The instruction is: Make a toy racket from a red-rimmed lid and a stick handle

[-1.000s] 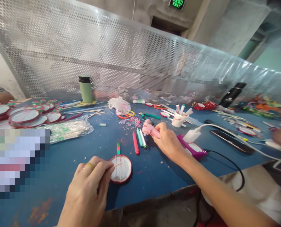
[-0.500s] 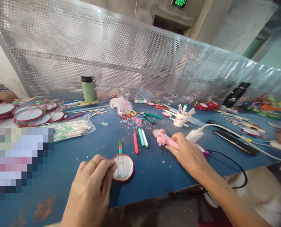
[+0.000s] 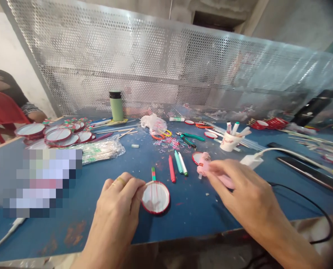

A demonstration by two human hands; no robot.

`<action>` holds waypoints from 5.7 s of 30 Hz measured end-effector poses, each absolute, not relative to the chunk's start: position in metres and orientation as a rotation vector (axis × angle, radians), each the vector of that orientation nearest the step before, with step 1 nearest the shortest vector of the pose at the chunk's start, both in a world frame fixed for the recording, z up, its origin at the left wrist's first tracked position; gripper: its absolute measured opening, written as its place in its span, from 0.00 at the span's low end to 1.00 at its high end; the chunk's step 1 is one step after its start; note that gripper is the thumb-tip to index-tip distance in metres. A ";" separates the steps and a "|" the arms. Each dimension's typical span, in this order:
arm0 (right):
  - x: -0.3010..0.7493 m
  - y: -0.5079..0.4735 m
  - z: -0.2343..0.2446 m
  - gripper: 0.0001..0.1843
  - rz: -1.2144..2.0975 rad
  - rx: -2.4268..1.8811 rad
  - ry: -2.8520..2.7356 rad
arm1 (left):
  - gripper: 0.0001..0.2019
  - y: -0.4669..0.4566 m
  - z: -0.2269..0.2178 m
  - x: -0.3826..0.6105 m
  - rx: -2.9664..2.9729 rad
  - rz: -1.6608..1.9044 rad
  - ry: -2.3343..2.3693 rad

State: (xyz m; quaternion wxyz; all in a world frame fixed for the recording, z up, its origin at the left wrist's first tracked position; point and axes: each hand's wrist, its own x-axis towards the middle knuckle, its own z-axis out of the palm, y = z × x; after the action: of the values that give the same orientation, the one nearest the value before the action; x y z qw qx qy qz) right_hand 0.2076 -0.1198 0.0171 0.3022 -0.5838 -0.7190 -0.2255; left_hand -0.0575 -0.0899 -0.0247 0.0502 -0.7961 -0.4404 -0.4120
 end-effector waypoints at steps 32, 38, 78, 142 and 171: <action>0.123 -0.033 0.021 0.15 -0.070 -1.796 -2.376 | 0.13 -0.052 0.040 -0.077 -2.483 -0.855 -1.406; 0.109 -0.090 0.017 0.21 -0.162 -1.789 -2.207 | 0.13 -0.035 0.062 -0.066 -2.447 -0.963 -1.371; 0.116 -0.115 -0.032 0.31 -0.609 -1.103 -1.906 | 0.12 -0.018 0.021 -0.055 -2.918 -1.314 -1.805; 0.114 -0.115 -0.031 0.30 -0.596 -1.106 -1.929 | 0.12 -0.023 0.023 -0.055 -2.947 -1.272 -1.664; 0.112 -0.116 -0.029 0.30 -0.622 -1.088 -1.930 | 0.11 -0.023 0.024 -0.054 -2.970 -1.276 -1.686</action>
State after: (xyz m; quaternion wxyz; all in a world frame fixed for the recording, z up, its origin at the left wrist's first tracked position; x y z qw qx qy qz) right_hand 0.1124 -0.1162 -0.0294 0.4080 -0.4317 -0.7657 -0.2466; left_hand -0.0543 -0.0234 0.0239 -0.2494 -0.7889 -0.4478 -0.3390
